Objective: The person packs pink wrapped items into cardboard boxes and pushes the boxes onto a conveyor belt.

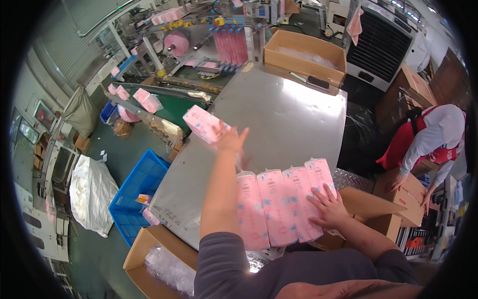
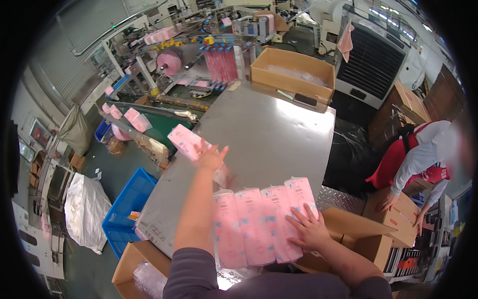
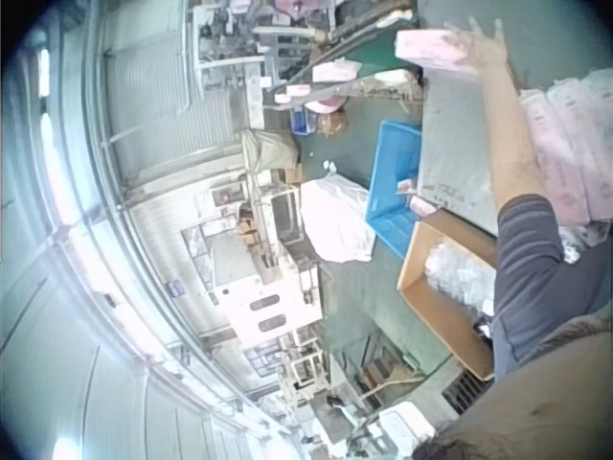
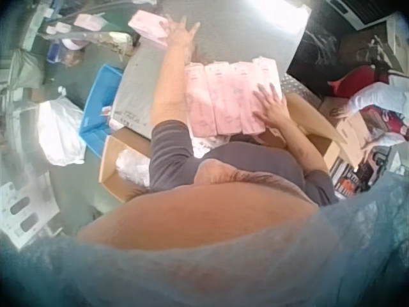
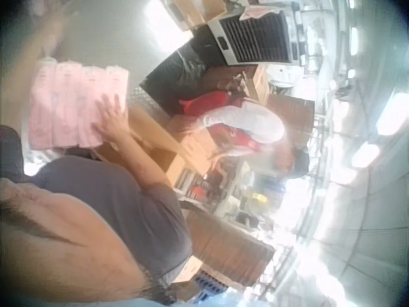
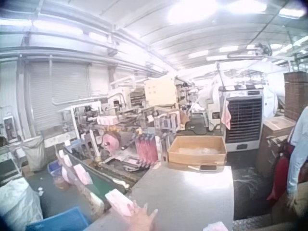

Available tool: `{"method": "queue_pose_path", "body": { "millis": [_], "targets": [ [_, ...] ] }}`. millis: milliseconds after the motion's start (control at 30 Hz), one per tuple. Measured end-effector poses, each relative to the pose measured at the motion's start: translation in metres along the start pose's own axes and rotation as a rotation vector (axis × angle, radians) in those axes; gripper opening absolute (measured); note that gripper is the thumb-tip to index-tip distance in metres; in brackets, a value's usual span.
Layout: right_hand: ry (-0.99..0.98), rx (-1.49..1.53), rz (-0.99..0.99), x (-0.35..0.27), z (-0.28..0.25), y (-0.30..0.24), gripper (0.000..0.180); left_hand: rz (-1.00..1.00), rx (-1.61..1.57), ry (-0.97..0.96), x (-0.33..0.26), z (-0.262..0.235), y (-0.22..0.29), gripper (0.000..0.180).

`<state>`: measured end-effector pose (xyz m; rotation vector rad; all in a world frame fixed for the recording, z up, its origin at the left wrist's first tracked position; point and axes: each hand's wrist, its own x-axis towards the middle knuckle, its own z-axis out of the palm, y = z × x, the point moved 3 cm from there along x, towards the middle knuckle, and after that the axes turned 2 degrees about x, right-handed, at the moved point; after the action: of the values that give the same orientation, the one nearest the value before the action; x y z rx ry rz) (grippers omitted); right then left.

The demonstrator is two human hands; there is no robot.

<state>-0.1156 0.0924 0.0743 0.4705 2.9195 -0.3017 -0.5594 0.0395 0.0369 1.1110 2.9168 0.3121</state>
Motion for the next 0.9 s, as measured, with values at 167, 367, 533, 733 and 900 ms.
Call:
{"method": "queue_pose_path", "body": {
  "millis": [167,367,533,733,900],
  "targets": [
    [-0.018,-0.019,0.059,-0.004,0.005,0.006,0.073,0.304,-0.121,0.066,-0.068,-0.015,-0.026,0.034],
    [0.016,-0.015,0.027,-0.004,0.006,0.009,0.075,0.489,-0.494,-0.293,-0.301,-0.05,-0.054,0.025],
    [0.395,0.577,0.189,-0.002,0.016,0.058,0.077,-0.289,-1.142,-0.031,-0.34,-0.018,-0.082,0.043],
    [0.052,2.507,0.407,0.032,0.103,0.1,0.051,-0.787,-2.055,-0.216,-0.291,0.091,-0.096,0.055],
    [-0.145,2.591,0.459,0.029,0.067,0.088,0.045,-0.763,-2.0,-0.274,-0.294,0.089,-0.067,0.057]
  ]
}}
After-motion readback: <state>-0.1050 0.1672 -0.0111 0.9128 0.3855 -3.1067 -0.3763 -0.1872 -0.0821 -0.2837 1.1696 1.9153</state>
